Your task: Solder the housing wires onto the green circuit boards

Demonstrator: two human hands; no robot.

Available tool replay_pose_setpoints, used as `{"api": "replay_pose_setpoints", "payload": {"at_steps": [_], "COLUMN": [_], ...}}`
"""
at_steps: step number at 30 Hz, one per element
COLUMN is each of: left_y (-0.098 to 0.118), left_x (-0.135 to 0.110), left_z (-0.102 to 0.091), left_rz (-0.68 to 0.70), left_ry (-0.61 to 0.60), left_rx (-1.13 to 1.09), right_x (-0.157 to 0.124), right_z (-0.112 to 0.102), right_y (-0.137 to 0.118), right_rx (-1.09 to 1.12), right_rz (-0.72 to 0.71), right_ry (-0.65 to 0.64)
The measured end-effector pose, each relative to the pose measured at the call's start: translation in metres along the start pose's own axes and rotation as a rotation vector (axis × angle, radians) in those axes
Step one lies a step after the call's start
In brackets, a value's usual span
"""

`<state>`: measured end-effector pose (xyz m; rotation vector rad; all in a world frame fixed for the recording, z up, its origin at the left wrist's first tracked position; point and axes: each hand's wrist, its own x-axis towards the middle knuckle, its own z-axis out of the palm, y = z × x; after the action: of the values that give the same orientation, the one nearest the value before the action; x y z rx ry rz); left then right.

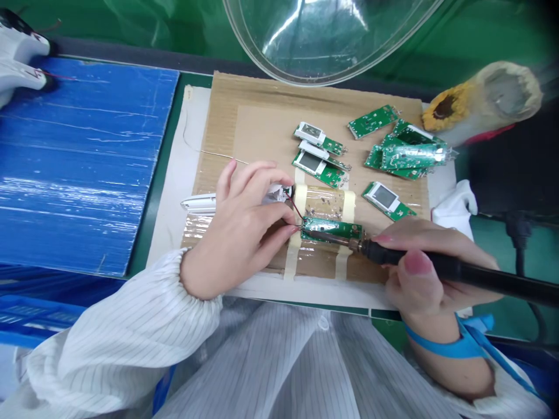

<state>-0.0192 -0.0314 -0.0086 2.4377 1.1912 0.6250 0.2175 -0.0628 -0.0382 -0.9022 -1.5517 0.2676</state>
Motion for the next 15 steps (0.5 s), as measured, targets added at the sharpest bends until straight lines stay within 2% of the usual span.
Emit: {"api": "replay_pose_setpoints", "payload": {"at_steps": [3,8,12,15], "left_y": [0.0,-0.001,0.0,0.001], "left_x": [0.0,0.002,0.004,0.005], "left_z": [0.0,-0.001,-0.004,-0.005], "left_rz": [-0.001,0.016,0.012,0.001], "left_ry": [-0.01,-0.005,-0.037,-0.053], "left_rx": [0.001,0.0,-0.035,-0.023], "right_x": [0.0,0.001,0.003,0.004], "right_z": [-0.005,-0.007,-0.002,0.003], "right_y": [-0.002,-0.006,-0.007,-0.005], "right_rx": [0.026,-0.015,-0.123,-0.154], "right_rz": [0.003,0.04,0.075,0.05], "right_ry": [0.015,0.152,0.106,0.145]}}
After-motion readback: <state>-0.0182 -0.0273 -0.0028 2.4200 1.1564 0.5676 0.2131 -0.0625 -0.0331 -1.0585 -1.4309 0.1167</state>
